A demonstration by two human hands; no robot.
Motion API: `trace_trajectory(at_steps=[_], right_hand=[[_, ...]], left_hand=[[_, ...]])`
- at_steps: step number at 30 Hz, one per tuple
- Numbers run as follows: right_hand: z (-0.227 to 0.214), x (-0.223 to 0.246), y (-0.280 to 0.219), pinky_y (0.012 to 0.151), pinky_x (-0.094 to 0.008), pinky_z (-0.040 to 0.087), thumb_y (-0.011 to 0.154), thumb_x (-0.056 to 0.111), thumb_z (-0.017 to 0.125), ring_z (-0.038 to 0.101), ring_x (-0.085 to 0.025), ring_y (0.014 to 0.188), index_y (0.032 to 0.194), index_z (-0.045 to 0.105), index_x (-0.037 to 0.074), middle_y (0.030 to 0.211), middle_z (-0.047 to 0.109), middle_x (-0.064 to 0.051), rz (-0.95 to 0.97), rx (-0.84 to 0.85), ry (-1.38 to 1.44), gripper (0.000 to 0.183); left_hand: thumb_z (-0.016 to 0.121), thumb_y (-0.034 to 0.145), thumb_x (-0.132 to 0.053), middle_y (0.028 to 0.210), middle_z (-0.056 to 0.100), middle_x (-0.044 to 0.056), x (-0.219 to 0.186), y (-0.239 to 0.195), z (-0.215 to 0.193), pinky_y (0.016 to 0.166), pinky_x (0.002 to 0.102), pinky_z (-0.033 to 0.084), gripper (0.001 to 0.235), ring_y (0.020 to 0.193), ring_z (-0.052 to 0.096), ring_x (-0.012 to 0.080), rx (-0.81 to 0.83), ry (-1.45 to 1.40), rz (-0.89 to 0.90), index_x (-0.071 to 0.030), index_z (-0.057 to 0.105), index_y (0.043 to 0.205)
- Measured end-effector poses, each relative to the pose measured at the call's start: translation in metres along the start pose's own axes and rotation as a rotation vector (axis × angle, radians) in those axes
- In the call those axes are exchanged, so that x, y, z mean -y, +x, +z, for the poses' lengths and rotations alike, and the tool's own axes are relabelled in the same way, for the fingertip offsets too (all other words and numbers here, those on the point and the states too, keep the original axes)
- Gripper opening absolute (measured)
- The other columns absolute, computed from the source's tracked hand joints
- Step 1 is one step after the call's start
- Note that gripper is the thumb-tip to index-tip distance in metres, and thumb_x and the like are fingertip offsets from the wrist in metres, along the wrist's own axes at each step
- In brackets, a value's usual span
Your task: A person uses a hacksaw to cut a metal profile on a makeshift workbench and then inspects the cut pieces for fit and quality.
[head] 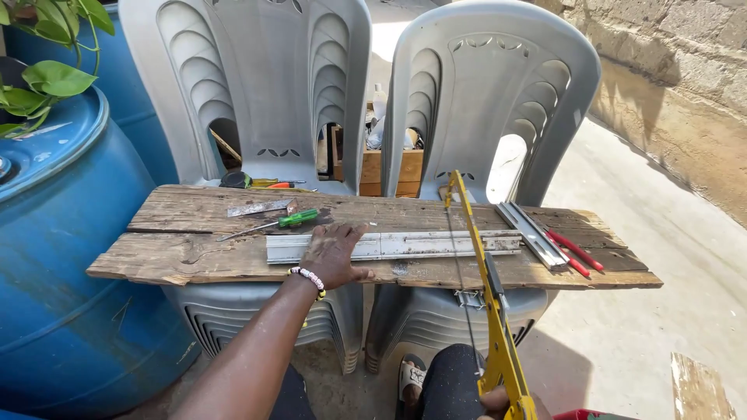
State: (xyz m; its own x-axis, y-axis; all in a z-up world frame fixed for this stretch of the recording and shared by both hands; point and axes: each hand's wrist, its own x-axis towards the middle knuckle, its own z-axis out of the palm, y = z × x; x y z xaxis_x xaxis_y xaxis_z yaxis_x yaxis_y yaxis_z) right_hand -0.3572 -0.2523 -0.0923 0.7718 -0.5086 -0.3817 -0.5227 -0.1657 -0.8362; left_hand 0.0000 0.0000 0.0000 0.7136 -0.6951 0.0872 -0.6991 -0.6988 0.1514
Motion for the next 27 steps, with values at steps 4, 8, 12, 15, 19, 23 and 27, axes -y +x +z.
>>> trace_trajectory(at_steps=[4,8,12,15,19,23,27], right_hand=[[0.026,0.010,-0.045,0.080,-0.037,0.061,0.075,-0.003,0.093,0.082,-0.036,0.075,0.112,0.084,-0.008,0.088,0.082,-0.027,-0.138,-0.326,0.302,0.039],[0.026,0.088,-0.078,0.080,-0.015,0.063,0.080,0.053,0.081,0.079,0.003,0.076,0.108,0.081,0.048,0.080,0.086,0.023,0.059,-0.507,-0.461,0.028],[0.029,0.071,-0.019,0.055,-0.026,0.065,0.086,0.048,0.077,0.076,-0.010,0.053,0.105,0.080,0.030,0.081,0.086,0.010,-0.465,-0.550,-0.457,0.026],[0.043,0.105,-0.014,0.067,-0.037,0.073,0.090,0.051,0.074,0.080,-0.021,0.089,0.124,0.069,0.021,0.118,0.077,0.000,-0.436,-0.393,-0.552,0.046],[0.066,0.179,-0.027,0.071,-0.046,0.073,0.096,0.057,0.068,0.080,-0.031,0.117,0.144,0.058,0.011,0.149,0.064,-0.009,-0.226,-0.173,-0.584,0.066],[0.091,0.208,-0.032,0.078,-0.037,0.072,0.098,0.057,0.067,0.080,-0.023,0.113,0.152,0.051,0.020,0.154,0.062,0.000,-0.124,-0.106,-0.656,0.067],[0.133,0.203,-0.009,0.088,-0.052,0.058,0.092,0.055,0.072,0.073,-0.037,0.105,0.119,0.066,0.021,0.119,0.076,-0.007,-0.246,-0.150,-0.769,0.044]], left_hand=[[0.078,0.075,-0.081,0.149,0.060,0.002,0.010,-0.004,-0.009,0.112,0.056,0.033,0.090,0.139,0.056,0.0288,0.046,0.018,-0.079,-0.040,0.053,0.152],[0.080,0.074,-0.082,0.154,0.059,0.003,0.028,-0.019,-0.024,0.108,0.056,0.044,0.098,0.139,0.058,0.0289,0.120,0.038,-0.115,-0.025,0.054,0.150],[0.088,0.080,-0.061,0.147,0.066,0.004,0.050,-0.039,-0.060,0.104,0.051,0.053,0.085,0.134,0.064,0.0286,0.112,0.151,-0.045,-0.026,0.054,0.150],[0.085,0.084,-0.062,0.148,0.065,0.003,0.067,-0.059,-0.075,0.107,0.051,0.051,0.083,0.134,0.064,0.0283,0.147,0.188,-0.049,-0.027,0.053,0.152],[0.083,0.081,-0.071,0.153,0.062,-0.001,0.103,-0.069,-0.095,0.111,0.050,0.043,0.090,0.138,0.061,0.0222,0.061,0.288,-0.013,-0.030,0.053,0.155],[0.083,0.082,-0.062,0.144,0.066,-0.007,0.111,-0.109,-0.138,0.121,0.050,0.036,0.078,0.134,0.061,0.0192,0.046,0.350,-0.089,-0.039,0.054,0.151],[0.085,0.072,-0.057,0.144,0.068,-0.012,0.147,-0.137,-0.155,0.124,0.050,0.032,0.076,0.136,0.062,0.0150,-0.204,0.538,-0.133,-0.044,0.060,0.144]])
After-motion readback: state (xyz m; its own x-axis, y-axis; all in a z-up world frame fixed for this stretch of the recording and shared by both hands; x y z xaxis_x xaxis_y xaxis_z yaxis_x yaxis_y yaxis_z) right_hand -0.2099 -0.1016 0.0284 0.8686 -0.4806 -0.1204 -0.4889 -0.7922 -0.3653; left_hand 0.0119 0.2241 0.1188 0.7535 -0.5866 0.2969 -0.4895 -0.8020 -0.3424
